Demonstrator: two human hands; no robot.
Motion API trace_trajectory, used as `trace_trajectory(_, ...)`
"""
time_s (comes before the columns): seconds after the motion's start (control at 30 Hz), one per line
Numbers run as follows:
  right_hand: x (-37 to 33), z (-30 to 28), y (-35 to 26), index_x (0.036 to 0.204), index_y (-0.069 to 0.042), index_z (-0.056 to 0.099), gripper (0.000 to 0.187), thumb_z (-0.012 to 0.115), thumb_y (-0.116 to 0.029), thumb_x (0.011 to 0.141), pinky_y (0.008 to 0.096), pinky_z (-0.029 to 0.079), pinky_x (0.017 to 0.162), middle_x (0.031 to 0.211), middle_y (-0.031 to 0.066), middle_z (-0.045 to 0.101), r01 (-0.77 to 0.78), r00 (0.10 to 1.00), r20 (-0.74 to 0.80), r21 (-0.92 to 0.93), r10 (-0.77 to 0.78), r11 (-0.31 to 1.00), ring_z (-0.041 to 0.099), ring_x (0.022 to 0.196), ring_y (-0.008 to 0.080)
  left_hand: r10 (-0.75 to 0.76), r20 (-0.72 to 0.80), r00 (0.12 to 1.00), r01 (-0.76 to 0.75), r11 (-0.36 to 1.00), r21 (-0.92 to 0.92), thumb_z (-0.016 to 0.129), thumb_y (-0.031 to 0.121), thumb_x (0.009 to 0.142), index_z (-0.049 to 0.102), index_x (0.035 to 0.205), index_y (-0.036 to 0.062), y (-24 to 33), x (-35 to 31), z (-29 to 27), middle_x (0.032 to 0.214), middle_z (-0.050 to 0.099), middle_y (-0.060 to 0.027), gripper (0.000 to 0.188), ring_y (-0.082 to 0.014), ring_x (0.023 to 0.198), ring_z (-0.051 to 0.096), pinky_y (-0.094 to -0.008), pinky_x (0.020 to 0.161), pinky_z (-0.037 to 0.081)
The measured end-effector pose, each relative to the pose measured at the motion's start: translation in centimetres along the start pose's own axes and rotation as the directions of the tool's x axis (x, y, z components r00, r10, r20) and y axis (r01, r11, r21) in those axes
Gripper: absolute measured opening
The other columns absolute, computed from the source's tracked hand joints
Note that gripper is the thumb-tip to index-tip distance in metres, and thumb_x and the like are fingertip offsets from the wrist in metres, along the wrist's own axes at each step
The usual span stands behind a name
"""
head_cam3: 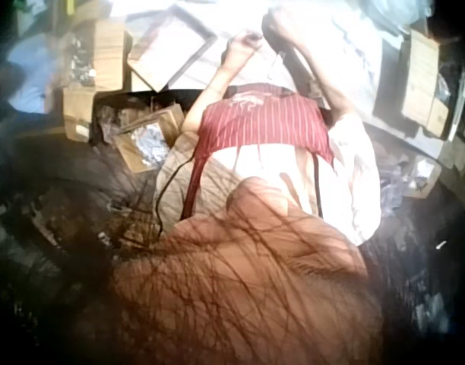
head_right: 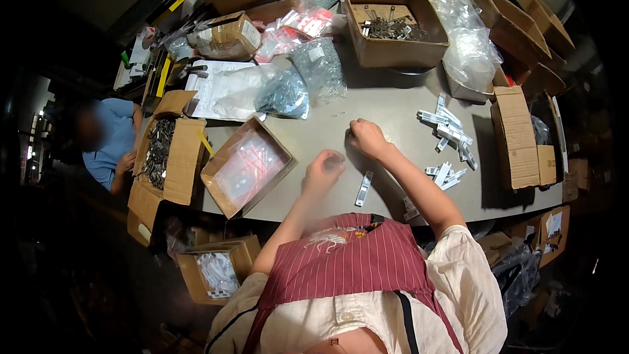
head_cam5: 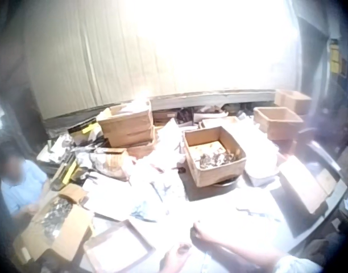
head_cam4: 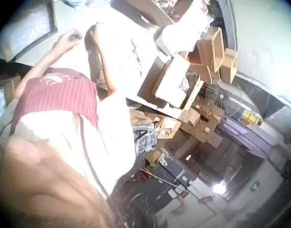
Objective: The person repeatedly picks small metal hardware pieces from a table, places them into small plastic bags, and then puts the sealed bags into a cardboard box. The process is repeated continuously throughout the clip.
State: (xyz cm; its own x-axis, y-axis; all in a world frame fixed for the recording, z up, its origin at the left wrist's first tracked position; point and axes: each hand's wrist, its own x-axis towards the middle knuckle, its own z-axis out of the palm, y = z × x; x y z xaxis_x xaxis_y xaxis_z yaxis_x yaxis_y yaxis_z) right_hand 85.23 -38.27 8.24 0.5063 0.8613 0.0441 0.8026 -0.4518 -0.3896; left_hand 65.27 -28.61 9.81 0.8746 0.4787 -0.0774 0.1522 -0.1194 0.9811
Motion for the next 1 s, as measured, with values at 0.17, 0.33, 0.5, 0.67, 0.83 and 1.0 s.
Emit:
trace_trajectory(0.17,-2.5,-7.0,-6.0,0.1,-0.001,0.07,0.021,0.072,-0.016,0.086,0.0383,0.054,0.072,0.093,0.016,0.069,0.03,0.979,0.143,0.597,-0.144,0.802,0.067,0.078,0.0288,0.045,-0.067,0.997,-0.03,0.979,0.201,0.076,0.007,0.083,0.063,0.106,0.0004,0.5,-0.8,-0.9,0.096,0.073,-0.0148,0.027,-0.0269,0.09,0.072,-0.0365,0.081,0.056)
trace_trajectory(0.33,-6.9,-10.1,-5.3,0.108,-0.003,0.071,0.018,0.07,-0.011,0.092,0.035,0.053,0.069,0.092,0.0128,0.069,0.256,0.96,-0.039,0.528,-0.278,0.81,0.067,0.078,0.0264,-0.006,0.045,0.999,0.001,0.993,0.117,0.075,0.006,0.083,0.066,0.107,0.0028,2.3,-1.2,-0.4,0.1,0.073,-0.0093,0.025,-0.0208,0.096,0.071,-0.0335,0.087,0.054)
trace_trajectory(0.5,-15.8,-12.6,0.4,0.127,-0.005,0.059,0.059,0.076,-0.012,0.071,0.0427,0.052,0.09,0.12,0.0165,0.061,0.202,0.954,0.207,0.085,-0.216,0.976,0.061,0.108,0.0351,0.034,0.105,0.994,-0.035,0.999,0.007,0.074,0.004,0.086,0.066,0.102,0.0017,2.5,-2.1,0.7,0.097,0.072,-0.0073,0.019,-0.0175,0.094,0.069,-0.0313,0.087,0.053)
trace_trajectory(0.67,-23.1,-9.4,1.5,0.119,-0.002,0.057,0.062,0.082,-0.018,0.064,0.043,0.045,0.099,0.118,0.0155,0.057,0.239,0.965,0.185,-0.321,-0.187,0.917,0.055,0.112,0.0342,0.043,0.114,0.993,-0.048,0.998,0.039,0.074,0.003,0.086,0.066,0.101,0.002,1.9,-2.0,1.7,0.098,0.073,-0.0086,0.017,-0.0195,0.094,0.07,-0.033,0.086,0.053)
trace_trajectory(0.83,-21.6,-7.5,2.5,0.107,-0.002,0.057,0.057,0.086,-0.03,0.066,0.0439,0.045,0.091,0.107,0.0155,0.056,0.096,0.99,0.111,-0.105,-0.084,0.99,0.054,0.103,0.0346,-0.025,0.156,0.988,0.039,0.996,-0.082,0.074,0.003,0.086,0.066,0.101,0.0016,1.6,-2.3,3.0,0.097,0.072,-0.0089,0.017,-0.0191,0.093,0.068,-0.0328,0.087,0.052)
trace_trajectory(1.0,-18.5,-5.9,2.2,0.103,-0.001,0.056,0.056,0.086,-0.034,0.069,0.0449,0.046,0.09,0.106,0.0174,0.055,0.012,0.997,0.075,0.07,-0.017,0.998,0.053,0.103,0.0368,0.047,0.128,0.991,-0.046,0.999,-0.012,0.072,0.002,0.086,0.065,0.101,0.0021,1.7,-2.6,2.8,0.096,0.071,-0.0073,0.016,-0.0163,0.094,0.067,-0.0309,0.086,0.052)
